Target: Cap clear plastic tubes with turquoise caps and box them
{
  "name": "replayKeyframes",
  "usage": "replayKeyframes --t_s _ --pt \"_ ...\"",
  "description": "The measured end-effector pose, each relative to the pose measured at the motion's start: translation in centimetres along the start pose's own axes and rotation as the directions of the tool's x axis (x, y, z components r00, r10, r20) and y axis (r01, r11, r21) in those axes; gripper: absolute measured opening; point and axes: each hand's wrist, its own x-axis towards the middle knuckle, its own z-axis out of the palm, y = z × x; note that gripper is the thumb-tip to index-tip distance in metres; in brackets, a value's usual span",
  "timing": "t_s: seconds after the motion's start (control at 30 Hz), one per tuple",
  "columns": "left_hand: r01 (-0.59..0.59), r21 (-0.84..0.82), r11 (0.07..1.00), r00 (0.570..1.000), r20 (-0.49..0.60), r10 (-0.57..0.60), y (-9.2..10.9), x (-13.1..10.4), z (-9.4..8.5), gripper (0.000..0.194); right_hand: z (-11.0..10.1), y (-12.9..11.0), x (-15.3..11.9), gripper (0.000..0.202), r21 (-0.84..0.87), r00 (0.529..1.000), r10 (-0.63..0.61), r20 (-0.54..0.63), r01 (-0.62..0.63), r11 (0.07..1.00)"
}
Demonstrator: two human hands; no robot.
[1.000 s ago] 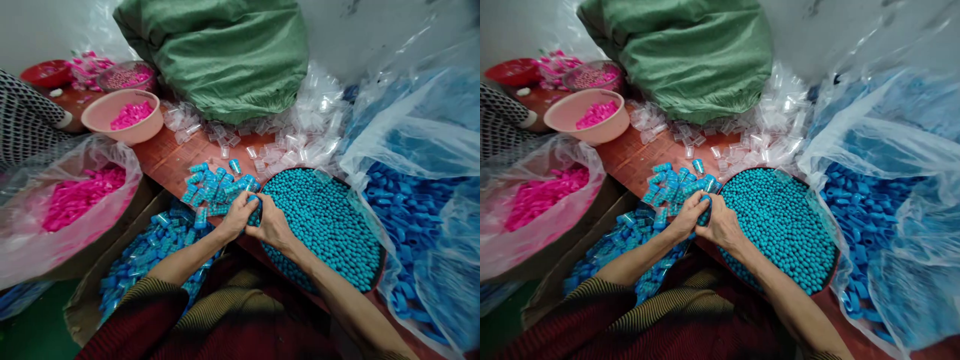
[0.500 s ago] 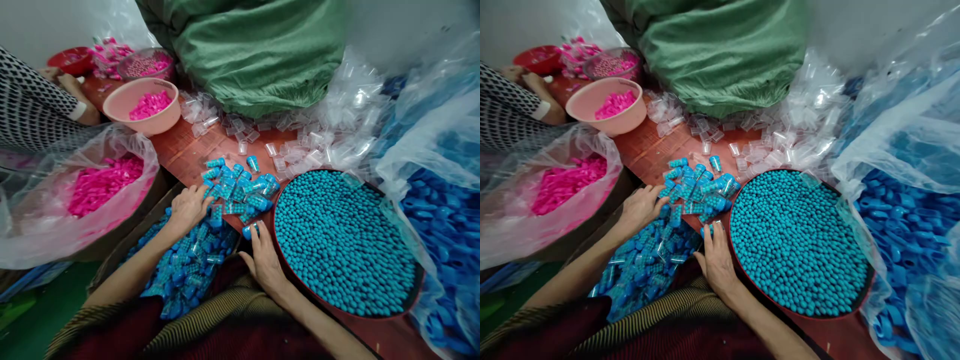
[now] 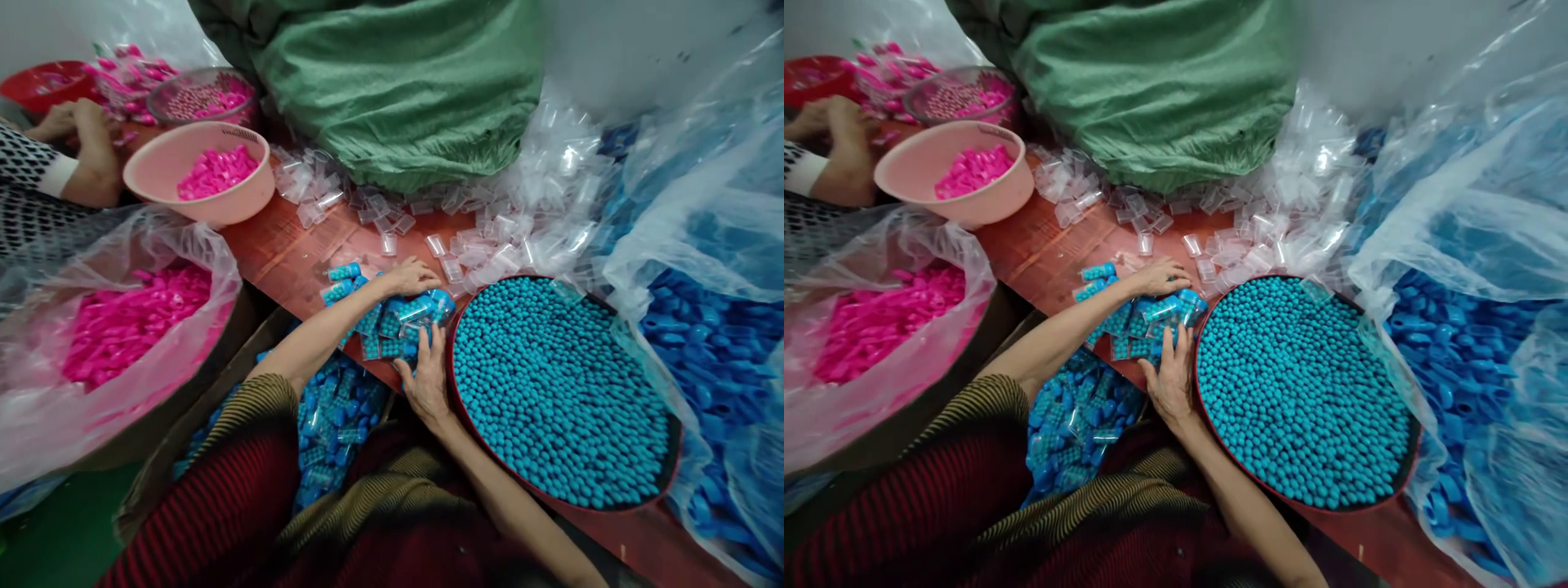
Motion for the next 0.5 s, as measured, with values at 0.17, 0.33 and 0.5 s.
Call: replayKeyframes --t_s 0.17,0.33,0.5 --pt "-0.025 0.201 0.979 0.992 0.128 -0.001 -0.9 -5.0 -0.2 0.038 0.1 -0.2 0.4 0.066 0.0 1.0 -0.026 0.015 0.026 1.0" --pt "0.031 0.233 0.972 0.998 0.043 -0.042 -1.2 -11.6 -0.7 0.039 0.5 -1.1 -1.1 0.068 0.025 0.982 -0.147 0.12 0.145 0.989" --pt "0.177 0.278 0.944 0.982 0.009 -0.187 -1.1 -20.9 -1.5 0.04 2.1 -3.5 -3.1 0.073 0.16 0.891 -0.333 0.307 0.296 0.942"
